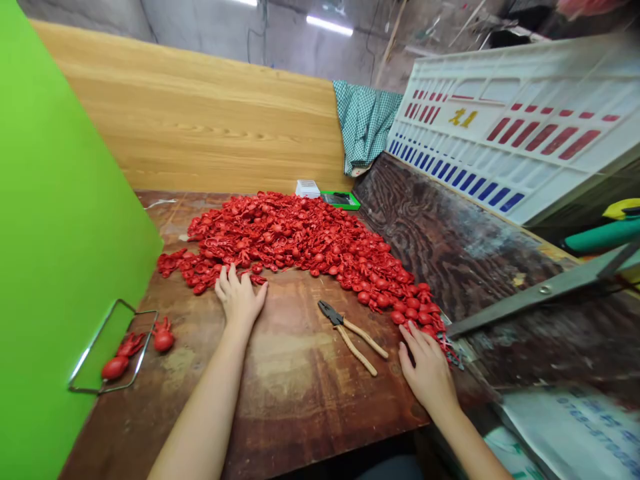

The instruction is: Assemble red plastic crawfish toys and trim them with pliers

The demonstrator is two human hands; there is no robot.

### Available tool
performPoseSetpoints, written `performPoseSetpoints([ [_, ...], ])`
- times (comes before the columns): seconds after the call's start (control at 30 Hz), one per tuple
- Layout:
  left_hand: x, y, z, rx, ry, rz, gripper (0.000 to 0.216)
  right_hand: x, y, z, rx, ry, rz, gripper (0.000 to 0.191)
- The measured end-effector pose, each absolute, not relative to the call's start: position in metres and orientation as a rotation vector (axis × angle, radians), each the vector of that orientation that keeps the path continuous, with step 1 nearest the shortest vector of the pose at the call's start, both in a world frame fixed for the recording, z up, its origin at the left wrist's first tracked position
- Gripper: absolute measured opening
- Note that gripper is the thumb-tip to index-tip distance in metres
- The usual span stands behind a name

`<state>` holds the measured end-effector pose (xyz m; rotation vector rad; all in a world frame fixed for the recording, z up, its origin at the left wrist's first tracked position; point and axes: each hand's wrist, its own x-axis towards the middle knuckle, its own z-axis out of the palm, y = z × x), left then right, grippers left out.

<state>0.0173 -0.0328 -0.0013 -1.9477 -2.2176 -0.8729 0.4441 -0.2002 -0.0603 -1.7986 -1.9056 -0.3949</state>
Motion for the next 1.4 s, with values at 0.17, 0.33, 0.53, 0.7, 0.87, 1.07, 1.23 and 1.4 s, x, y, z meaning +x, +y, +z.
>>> performPoseSetpoints([
  [0.17, 0.022, -0.027, -0.003, -2.105, -2.11, -1.485, 0.036, 0.435, -0.208, -0.051, -1.707, -1.84, -0.476, 0.037],
  [0.33, 0.025, -0.02, -0.009, -2.245, -2.017, -1.983, 0.039, 0.376, -0.18, -0.015, -1.459, -1.692, -0.502, 0.019],
  [0.53, 0.021, -0.015, -0.019, -2.474, -2.133, -2.443, 0.063, 0.272, -0.044, 0.019, -1.565, -1.942, -0.004, 0.026],
  [0.7, 0.015, -0.018, -0.011, -2.522, -2.128, -2.668, 0.078, 0.23, 0.029, 0.017, -1.563, -1.871, 0.238, 0.008],
  [0.87, 0.02, -0.02, -0.009, -2.567, -2.054, -2.795, 0.079, 0.218, 0.019, 0.007, -1.362, -1.571, 0.491, 0.02],
  [1.07, 0.023, -0.019, -0.011, -2.549, -1.972, -2.856, 0.086, 0.198, -0.007, -0.026, -1.101, -1.143, 0.855, 0.038],
  [1.23, 0.02, -0.015, -0.011, -2.54, -1.997, -2.811, 0.082, 0.203, 0.014, -0.034, -0.95, -0.961, 1.064, 0.04],
  [1.4, 0.02, -0.015, -0.01, -2.514, -2.008, -2.876, 0.078, 0.214, 0.047, -0.025, -0.848, -0.942, 1.262, 0.043],
])
